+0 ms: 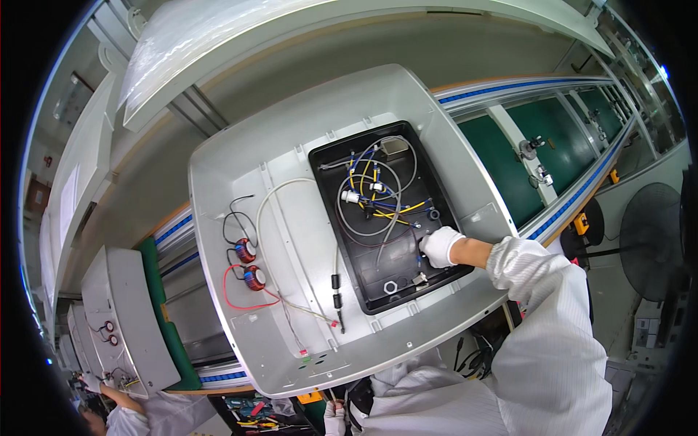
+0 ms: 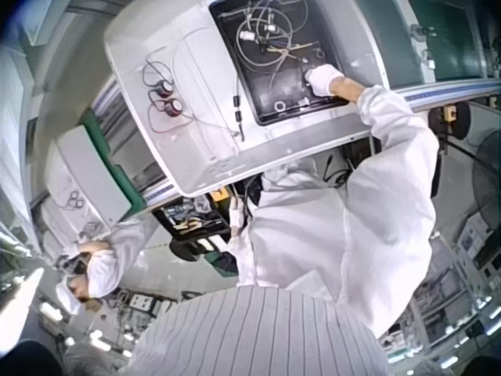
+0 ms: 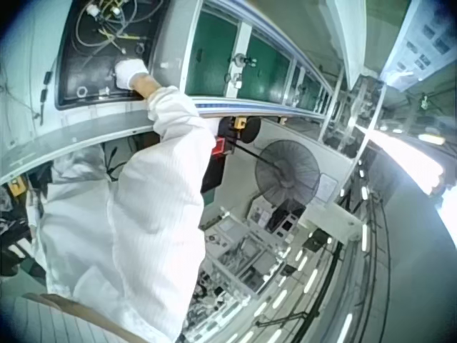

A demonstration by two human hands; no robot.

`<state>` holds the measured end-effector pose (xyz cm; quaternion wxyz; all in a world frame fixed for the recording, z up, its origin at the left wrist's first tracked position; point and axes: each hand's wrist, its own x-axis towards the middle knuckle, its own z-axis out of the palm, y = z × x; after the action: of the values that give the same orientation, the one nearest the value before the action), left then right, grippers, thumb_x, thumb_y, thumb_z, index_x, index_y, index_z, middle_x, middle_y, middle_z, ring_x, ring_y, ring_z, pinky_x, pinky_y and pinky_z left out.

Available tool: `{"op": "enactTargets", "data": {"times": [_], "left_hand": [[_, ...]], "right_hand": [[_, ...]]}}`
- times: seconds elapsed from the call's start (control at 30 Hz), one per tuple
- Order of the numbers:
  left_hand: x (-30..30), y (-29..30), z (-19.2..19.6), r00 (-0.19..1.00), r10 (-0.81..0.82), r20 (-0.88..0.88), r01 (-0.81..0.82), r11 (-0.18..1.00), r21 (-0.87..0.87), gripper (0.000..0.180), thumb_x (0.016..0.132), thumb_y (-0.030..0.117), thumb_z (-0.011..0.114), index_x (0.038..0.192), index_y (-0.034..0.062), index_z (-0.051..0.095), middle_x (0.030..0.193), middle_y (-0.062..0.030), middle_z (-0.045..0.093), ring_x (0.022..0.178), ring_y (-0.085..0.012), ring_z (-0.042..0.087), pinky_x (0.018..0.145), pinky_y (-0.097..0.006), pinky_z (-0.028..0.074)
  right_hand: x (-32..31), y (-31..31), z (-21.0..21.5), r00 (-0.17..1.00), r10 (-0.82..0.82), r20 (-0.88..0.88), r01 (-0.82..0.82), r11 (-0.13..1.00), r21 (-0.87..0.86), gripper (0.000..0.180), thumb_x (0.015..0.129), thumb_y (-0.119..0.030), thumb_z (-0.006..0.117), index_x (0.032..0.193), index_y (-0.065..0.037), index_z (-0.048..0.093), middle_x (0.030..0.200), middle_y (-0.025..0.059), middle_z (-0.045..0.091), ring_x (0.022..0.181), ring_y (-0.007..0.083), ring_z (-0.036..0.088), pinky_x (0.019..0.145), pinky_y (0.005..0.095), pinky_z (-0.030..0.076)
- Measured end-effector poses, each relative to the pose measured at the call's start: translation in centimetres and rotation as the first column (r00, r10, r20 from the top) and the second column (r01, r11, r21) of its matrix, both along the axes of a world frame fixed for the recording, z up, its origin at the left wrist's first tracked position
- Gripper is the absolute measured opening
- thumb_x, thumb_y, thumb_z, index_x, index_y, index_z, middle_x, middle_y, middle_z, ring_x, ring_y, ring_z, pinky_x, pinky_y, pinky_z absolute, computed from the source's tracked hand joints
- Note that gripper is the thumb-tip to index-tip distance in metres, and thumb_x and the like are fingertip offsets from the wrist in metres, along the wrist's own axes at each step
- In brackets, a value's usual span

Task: Assembling and wiring components inside a large electronic device housing on a factory production line.

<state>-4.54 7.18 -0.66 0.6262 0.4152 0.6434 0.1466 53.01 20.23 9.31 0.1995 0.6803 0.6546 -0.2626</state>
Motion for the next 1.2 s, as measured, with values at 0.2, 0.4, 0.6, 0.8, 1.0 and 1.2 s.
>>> {"op": "enactTargets", "data": {"times": [0.2,0.4,0.6,0.8,1.0,1.2], "left_hand": [[-1.2,-0.2,-1.8,0.999,-0.019,0.026,0.018,1.000,0.025,0.016,0.093,0.021,0.047,0.092,0.0074,0.056,0.069,0.0045,0.047,0.060,-0.0042,0.041,0.054,-0.019,0.035],[-0.8,0.1,-0.4,0.998,-0.055,0.019,0.055,0.998,-0.007,0.026,0.092,0.023,0.048,0.104,0.0010,0.055,0.088,-0.0089,0.058,0.079,-0.0180,0.051,0.070,-0.029,0.043],[0.3,0.0,0.3,0.999,0.016,0.037,-0.015,1.000,-0.012,0.021,0.091,0.019,0.049,0.102,0.0018,0.054,0.080,-0.0050,0.053,0.071,-0.0136,0.046,0.062,-0.027,0.042],[1.1,-0.2,0.5,0.998,0.024,0.056,-0.024,1.000,0.009,0.018,0.091,0.017,0.047,0.100,0.0029,0.055,0.076,-0.0030,0.051,0.066,-0.0120,0.044,0.057,-0.025,0.039],[0.5,0.2,0.0,0.995,-0.092,-0.042,0.091,0.995,-0.028,0.015,0.092,0.019,0.049,0.092,0.0064,0.057,0.076,0.0034,0.050,0.065,-0.0043,0.041,0.055,-0.019,0.035],[1.1,0.4,0.9,0.999,-0.002,0.042,0.003,1.000,-0.023,0.018,0.091,0.018,0.047,0.100,0.0042,0.055,0.071,0.0002,0.049,0.060,-0.0090,0.041,0.051,-0.024,0.036]], "right_hand": [[0.3,0.5,1.5,0.989,-0.118,-0.085,0.120,0.992,0.029,0.028,0.074,-0.024,0.054,0.091,-0.005,0.064,0.087,0.0176,0.065,0.083,0.0342,0.062,0.073,0.0411,0.049],[-1.3,-0.3,-1.0,0.891,-0.178,-0.417,0.182,0.983,-0.030,0.024,0.083,-0.025,0.051,0.101,-0.010,0.058,0.089,0.0168,0.063,0.084,0.0370,0.059,0.074,0.0425,0.045],[-3.4,0.3,-2.0,0.945,-0.113,-0.307,0.085,0.991,-0.104,0.027,0.085,-0.025,0.048,0.104,-0.006,0.054,0.089,0.0200,0.062,0.083,0.0393,0.059,0.072,0.0452,0.044],[-3.9,0.4,-2.6,0.934,-0.132,-0.331,0.096,0.988,-0.122,0.024,0.086,-0.024,0.048,0.102,-0.008,0.054,0.091,0.0185,0.062,0.087,0.0380,0.058,0.074,0.0442,0.044],[-3.9,0.4,-2.5,0.926,-0.083,-0.369,0.035,0.990,-0.134,0.021,0.085,-0.023,0.048,0.100,-0.011,0.055,0.090,0.0152,0.062,0.084,0.0364,0.059,0.072,0.0439,0.044],[-2.9,0.4,1.2,0.963,0.140,-0.232,-0.147,0.989,-0.013,0.019,0.084,-0.020,0.048,0.100,-0.012,0.054,0.089,0.0171,0.061,0.080,0.0354,0.060,0.067,0.0445,0.046]]}}
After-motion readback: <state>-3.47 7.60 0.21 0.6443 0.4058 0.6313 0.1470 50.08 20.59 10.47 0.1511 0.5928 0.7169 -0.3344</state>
